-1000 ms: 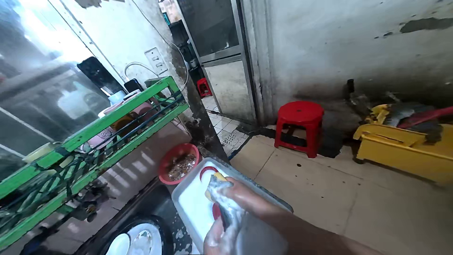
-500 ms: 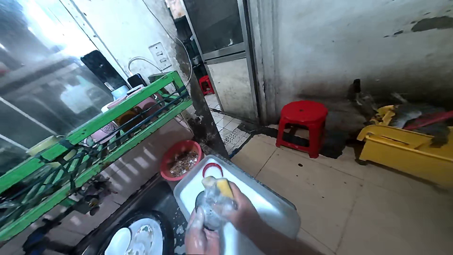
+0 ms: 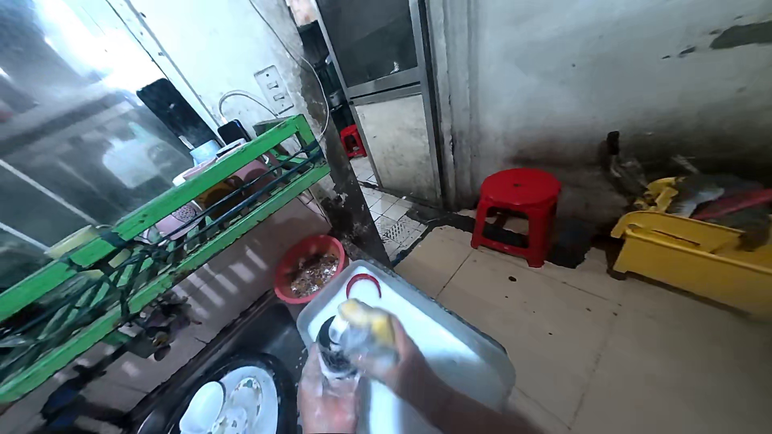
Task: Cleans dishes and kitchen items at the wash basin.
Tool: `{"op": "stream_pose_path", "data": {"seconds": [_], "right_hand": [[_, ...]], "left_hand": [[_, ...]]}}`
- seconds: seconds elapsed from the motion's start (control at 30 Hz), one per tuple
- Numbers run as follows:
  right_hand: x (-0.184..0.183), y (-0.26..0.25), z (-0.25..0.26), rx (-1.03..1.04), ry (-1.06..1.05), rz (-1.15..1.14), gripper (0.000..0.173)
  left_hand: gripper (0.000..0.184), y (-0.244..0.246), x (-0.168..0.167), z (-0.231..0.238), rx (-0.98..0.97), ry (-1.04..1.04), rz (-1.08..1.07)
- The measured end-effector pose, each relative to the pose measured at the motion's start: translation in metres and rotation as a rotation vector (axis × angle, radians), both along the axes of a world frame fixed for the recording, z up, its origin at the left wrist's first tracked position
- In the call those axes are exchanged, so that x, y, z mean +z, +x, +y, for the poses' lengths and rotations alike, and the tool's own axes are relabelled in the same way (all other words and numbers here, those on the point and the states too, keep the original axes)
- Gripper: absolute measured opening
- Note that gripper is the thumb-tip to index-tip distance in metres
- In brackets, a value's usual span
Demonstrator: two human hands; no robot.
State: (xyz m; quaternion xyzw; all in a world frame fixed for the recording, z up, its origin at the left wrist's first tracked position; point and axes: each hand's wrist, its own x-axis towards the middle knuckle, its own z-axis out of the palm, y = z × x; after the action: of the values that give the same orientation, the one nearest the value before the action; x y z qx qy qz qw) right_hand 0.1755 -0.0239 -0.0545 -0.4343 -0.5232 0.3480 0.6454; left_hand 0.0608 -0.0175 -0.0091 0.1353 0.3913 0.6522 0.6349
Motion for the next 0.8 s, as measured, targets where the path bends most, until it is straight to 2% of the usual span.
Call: {"op": "stream_pose_path", "data": {"seconds": [0.07, 0.13, 0.2, 0.23, 0.3, 0.33, 0.37, 0.4, 0.43, 0.5, 0.57, 0.63, 0.7, 0.73, 0.77, 0.8], "right_hand": [[0.032, 0.019, 0.014, 0.190, -0.477, 0.283, 0.085], [0.052, 0.036, 0.030, 0.322, -0.651, 0.222, 0.083], [0.068, 0.041, 0.031, 0.386, -0.571, -0.091, 0.075], [0.069, 0.038, 0.024, 0.382, -0.421, -0.290, 0.071], [0.053, 0.027, 0.010, 0.282, 0.046, -0.628, 0.063], [0.037, 0.019, 0.009, 0.176, 0.266, -0.688, 0.061], [0.028, 0.014, 0.009, 0.144, 0.317, -0.647, 0.058], [0.026, 0.013, 0.008, 0.181, 0.196, -0.516, 0.055], [0.032, 0.016, 0.008, 0.240, -0.049, -0.343, 0.057], [0.045, 0.032, 0.022, 0.354, -0.521, 0.014, 0.071], [0.041, 0.048, 0.034, 0.432, -0.695, 0.168, 0.071], [0.030, 0.055, 0.039, 0.497, -0.724, 0.065, 0.063], [0.030, 0.044, 0.036, 0.477, -0.702, -0.202, 0.051], [0.033, 0.036, 0.029, 0.412, -0.623, -0.332, 0.046], [0.031, 0.028, 0.019, 0.310, -0.456, -0.432, 0.041], [0.022, 0.020, 0.010, 0.179, -0.198, -0.534, 0.038]], "left_hand": [[0.038, -0.002, -0.009, 0.002, -0.029, 0.043, 0.034], [0.038, -0.003, -0.021, 0.005, -0.038, 0.058, 0.202], [0.041, -0.004, -0.030, 0.001, -0.090, 0.053, 0.389], [0.041, -0.002, -0.029, -0.002, -0.119, 0.006, 0.389], [0.037, 0.002, -0.026, -0.010, -0.170, -0.122, 0.199], [0.043, 0.002, -0.026, -0.013, -0.173, -0.167, 0.114], [0.047, 0.002, -0.027, -0.012, -0.159, -0.186, 0.075], [0.046, 0.003, -0.028, -0.007, -0.141, -0.178, 0.092], [0.046, 0.004, -0.029, 0.001, -0.124, -0.163, 0.132], [0.048, -0.003, -0.034, 0.014, -0.131, -0.043, 0.291], [0.050, -0.015, -0.040, 0.019, -0.168, 0.201, 0.586], [0.050, -0.015, -0.038, 0.021, -0.192, 0.423, 0.947], [0.040, 0.001, -0.033, 0.013, -0.157, 0.504, 1.180], [0.038, 0.008, -0.033, 0.010, -0.126, 0.476, 1.196], [0.037, 0.012, -0.032, 0.008, -0.117, 0.379, 1.117], [0.037, 0.013, -0.027, 0.009, -0.151, 0.248, 0.982]]}}
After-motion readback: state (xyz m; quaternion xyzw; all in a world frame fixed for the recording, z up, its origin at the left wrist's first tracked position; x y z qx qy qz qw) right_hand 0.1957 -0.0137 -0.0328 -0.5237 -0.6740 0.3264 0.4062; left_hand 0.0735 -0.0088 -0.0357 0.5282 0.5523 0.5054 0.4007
